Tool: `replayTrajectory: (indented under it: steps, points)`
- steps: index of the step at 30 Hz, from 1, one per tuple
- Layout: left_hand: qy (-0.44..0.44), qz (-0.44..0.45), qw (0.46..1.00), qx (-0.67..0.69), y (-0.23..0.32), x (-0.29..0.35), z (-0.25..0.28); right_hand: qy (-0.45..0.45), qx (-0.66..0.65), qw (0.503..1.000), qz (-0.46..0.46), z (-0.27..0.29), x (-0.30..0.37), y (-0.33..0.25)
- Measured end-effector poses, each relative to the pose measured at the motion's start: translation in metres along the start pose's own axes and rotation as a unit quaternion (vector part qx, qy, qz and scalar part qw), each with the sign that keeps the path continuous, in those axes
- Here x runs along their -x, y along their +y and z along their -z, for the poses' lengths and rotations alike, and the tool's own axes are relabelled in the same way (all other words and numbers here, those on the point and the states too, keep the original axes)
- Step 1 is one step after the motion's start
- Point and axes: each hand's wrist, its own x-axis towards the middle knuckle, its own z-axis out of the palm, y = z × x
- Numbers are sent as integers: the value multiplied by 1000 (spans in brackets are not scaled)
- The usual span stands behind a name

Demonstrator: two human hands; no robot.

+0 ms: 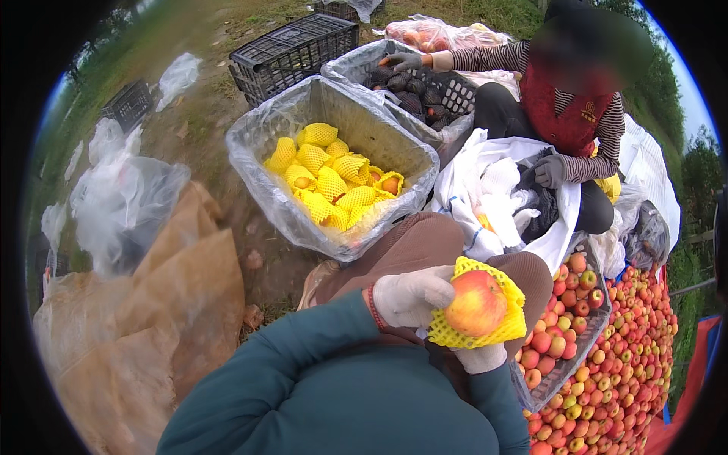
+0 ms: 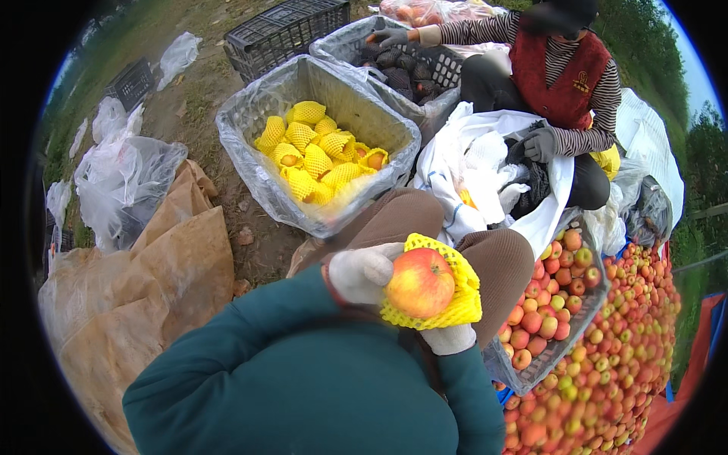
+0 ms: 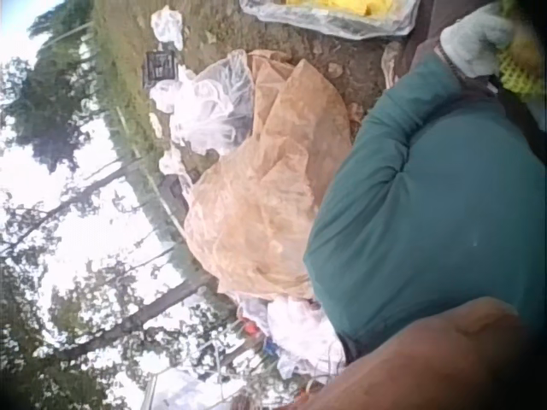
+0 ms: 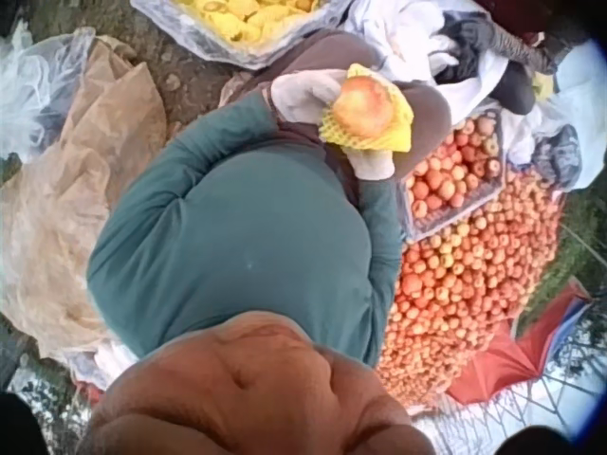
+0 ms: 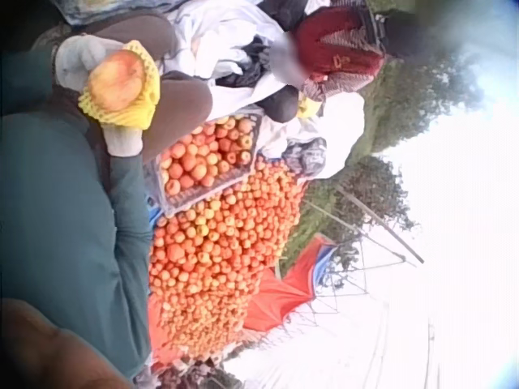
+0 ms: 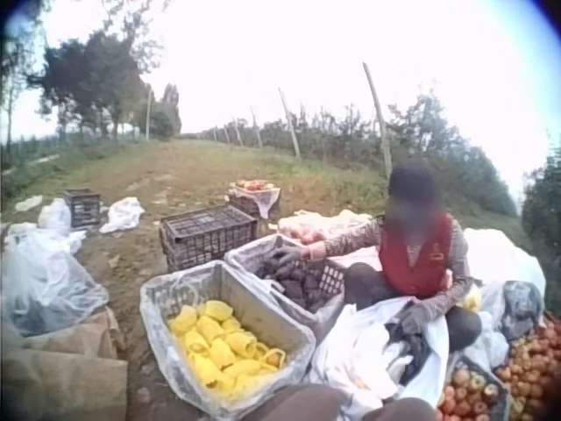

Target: The person sits on the ground and repeatedly picks up apples, wraps each one in a yellow foam net, and places the wrapped apple into a nearby crate. Another person works alongside, performing similar actions.

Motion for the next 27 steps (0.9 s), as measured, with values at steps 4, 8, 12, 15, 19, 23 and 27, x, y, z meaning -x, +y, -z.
replayTrajectory:
  steps: [4, 8, 12, 15, 19, 23, 27]
  points:
    - [-1, 0, 1000, 5, -4, 6, 24, -10, 219, 971, 91, -17, -2, -12]
    - [58, 2, 998, -9, -4, 2, 30, 62, -12, 996, 67, -36, -3, -62]
    - [120, -20, 988, -97, -7, -10, 21, 133, 257, 927, 237, -41, -5, -93]
    - [203, -68, 930, -298, -8, -18, 22, 122, 468, 801, 353, -63, -1, -99]
    - [278, -175, 822, -466, 1, -28, 20, -83, 751, 526, 391, -97, 4, -76]
    - [329, -176, 839, -397, 1, -18, 19, 47, 734, 543, 405, -61, -16, -107]
    - [295, -153, 822, -463, -3, -26, 7, 38, 705, 554, 440, -62, -28, -105]
